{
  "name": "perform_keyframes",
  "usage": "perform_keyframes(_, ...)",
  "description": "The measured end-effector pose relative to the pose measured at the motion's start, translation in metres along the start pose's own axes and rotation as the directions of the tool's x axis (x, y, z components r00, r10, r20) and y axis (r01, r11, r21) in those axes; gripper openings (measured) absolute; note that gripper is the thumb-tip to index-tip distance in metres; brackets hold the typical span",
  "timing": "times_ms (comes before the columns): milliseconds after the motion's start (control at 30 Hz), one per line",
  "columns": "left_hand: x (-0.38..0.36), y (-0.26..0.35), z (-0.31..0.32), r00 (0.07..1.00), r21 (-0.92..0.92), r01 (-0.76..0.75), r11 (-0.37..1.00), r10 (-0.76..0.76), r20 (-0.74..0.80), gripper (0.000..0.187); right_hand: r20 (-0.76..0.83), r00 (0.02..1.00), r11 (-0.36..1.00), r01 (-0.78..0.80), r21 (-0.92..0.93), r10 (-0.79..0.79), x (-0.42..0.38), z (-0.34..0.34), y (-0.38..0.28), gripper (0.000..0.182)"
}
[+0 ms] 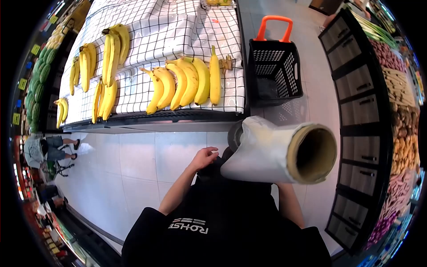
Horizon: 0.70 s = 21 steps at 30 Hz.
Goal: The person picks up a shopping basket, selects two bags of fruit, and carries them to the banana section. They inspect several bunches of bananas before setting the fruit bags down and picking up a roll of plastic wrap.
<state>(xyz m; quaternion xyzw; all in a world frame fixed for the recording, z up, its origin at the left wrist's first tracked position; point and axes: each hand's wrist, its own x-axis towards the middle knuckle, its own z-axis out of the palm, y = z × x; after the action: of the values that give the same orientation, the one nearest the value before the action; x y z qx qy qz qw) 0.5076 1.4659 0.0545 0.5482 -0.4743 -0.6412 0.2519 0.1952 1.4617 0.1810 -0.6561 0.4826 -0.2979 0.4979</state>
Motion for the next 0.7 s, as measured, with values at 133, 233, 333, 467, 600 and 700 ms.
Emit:
perform_keyframes(133, -0.002, 0.026, 0.03, 0.991, -0.028, 0.129, 0.991, -0.13, -0.041, 0.044, 0.32, 0.946, 0.994, -0.013, -0.107, 0.047, 0.045, -0.031, -0.041, 0.036)
perform_keyframes(233, -0.001, 0.041, 0.061, 0.987, -0.216, -0.016, 0.976, -0.019, -0.16, 0.042, 0.505, 0.859, 0.989, -0.006, -0.149, 0.081, 0.066, -0.052, -0.036, 0.04)
perform_keyframes(333, -0.01, 0.056, 0.1, 0.938, -0.237, -0.043, 0.971, -0.043, -0.345, 0.042, 0.546, 0.838, 1.0, -0.014, -0.023, 0.024, 0.084, -0.063, -0.008, 0.03)
perform_keyframes(467, -0.023, 0.023, 0.156, 0.77, -0.274, 0.071, 0.959, -0.228, -0.596, 0.042, 0.5, 0.866, 0.976, -0.082, 0.2, -0.03, 0.112, -0.066, 0.017, 0.019)
perform_keyframes(600, -0.023, -0.035, 0.205, 0.567, -0.246, 0.203, 0.948, -0.319, -0.76, 0.041, 0.522, 0.847, 0.971, -0.031, 0.239, -0.101, 0.126, -0.059, 0.028, 0.019)
perform_keyframes(700, -0.025, -0.044, 0.234, 0.492, -0.332, 0.223, 0.916, -0.4, -0.773, 0.041, 0.572, 0.81, 0.96, -0.043, 0.278, -0.129, 0.134, -0.06, 0.032, 0.02)
